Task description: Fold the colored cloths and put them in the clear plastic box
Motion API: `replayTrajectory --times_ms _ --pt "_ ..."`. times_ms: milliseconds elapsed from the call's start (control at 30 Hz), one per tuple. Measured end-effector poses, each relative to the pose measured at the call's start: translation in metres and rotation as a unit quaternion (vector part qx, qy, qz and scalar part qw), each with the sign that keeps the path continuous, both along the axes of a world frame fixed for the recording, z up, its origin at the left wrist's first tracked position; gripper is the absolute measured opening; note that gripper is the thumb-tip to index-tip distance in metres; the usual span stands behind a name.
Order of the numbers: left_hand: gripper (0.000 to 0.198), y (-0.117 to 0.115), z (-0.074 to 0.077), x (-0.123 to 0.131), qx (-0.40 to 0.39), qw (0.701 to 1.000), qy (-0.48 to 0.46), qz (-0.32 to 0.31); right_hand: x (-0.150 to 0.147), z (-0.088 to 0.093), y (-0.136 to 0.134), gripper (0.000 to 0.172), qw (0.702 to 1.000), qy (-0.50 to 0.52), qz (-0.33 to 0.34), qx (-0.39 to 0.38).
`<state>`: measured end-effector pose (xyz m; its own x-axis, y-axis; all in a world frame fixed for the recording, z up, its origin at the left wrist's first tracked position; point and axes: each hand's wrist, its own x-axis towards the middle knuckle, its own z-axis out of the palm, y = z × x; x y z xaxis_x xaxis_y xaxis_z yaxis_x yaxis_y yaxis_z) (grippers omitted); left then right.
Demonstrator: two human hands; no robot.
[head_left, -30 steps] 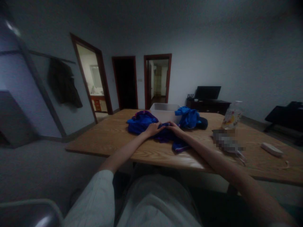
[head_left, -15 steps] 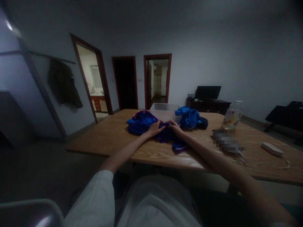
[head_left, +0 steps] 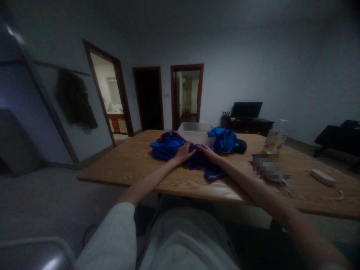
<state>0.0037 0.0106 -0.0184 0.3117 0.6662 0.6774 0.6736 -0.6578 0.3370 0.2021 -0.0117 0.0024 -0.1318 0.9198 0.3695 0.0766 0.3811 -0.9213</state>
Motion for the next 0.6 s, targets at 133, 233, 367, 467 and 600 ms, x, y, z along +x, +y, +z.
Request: replayTrajectory --times_ms 133,233,367,467,600 --pt "0.046 0.0011 0.004 -0.0048 -0.062 0.997 0.029 -0.026 0.0013 0.0012 -0.0017 0.038 0.999 -0.006 0.028 -0.019" --pt "0.051 -0.0003 0.0067 -0.0078 -0.06 0.995 0.072 -0.027 0.0019 0.002 -0.0024 0.037 0.999 -0.011 0.039 -0.025" --pt "0.053 -0.004 0.0091 -0.0075 -0.056 0.994 0.097 -0.008 0.0018 0.0025 -0.0038 0.037 0.999 -0.014 0.039 -0.024" --pt "0.054 -0.0059 0.0099 -0.0063 -0.057 0.993 0.101 0.0 0.0013 0.0028 -0.0054 0.037 0.999 -0.012 0.03 -0.018" --pt "0.053 -0.0061 0.0097 -0.0063 -0.052 0.993 0.102 -0.007 0.0008 0.0035 -0.0081 0.037 1.0 -0.012 0.02 -0.009"
